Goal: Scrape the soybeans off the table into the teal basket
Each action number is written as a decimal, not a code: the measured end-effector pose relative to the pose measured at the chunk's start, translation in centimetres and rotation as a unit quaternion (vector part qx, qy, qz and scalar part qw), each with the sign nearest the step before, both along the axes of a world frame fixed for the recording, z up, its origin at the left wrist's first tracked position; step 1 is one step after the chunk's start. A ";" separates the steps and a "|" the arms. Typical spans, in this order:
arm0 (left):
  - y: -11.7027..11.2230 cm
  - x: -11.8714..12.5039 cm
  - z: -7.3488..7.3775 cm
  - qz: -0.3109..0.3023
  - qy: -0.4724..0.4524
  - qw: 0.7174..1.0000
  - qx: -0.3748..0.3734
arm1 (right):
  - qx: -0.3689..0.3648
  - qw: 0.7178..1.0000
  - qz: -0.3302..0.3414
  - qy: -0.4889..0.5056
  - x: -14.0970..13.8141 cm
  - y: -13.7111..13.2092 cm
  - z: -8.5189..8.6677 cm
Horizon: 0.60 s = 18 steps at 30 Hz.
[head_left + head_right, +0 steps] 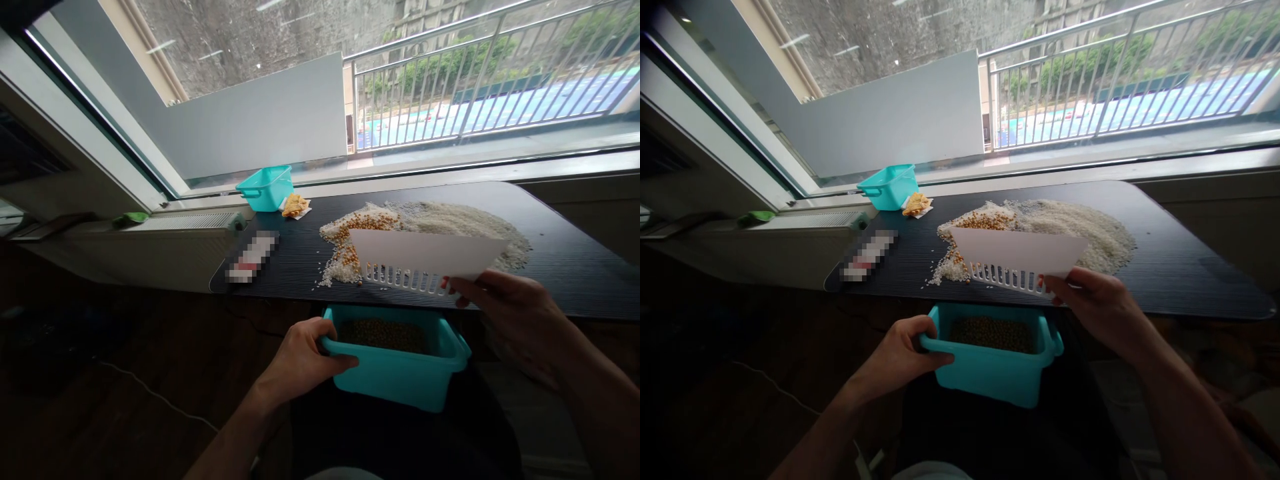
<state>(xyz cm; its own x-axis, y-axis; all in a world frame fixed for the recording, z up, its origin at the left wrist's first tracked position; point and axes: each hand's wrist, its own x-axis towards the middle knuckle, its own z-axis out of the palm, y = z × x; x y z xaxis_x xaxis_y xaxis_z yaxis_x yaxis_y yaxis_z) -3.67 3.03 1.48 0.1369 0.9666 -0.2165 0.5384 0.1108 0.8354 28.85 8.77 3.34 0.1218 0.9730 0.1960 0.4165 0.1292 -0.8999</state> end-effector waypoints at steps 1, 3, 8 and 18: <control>0.0 -0.1 0.0 0.002 0.002 1.000 0.002 | -0.009 1.000 0.011 0.002 -0.3 0.3 -0.1; -0.1 -0.4 0.1 0.008 0.008 1.000 0.003 | -0.022 0.999 0.029 0.008 -0.7 0.8 -0.4; -0.1 -1.1 0.3 0.024 0.019 1.000 -0.005 | -0.017 0.999 0.037 0.013 -0.7 1.2 -1.0; -0.3 -2.5 -0.3 0.040 0.001 0.999 0.001 | -0.016 0.997 0.067 0.030 -2.8 1.9 0.1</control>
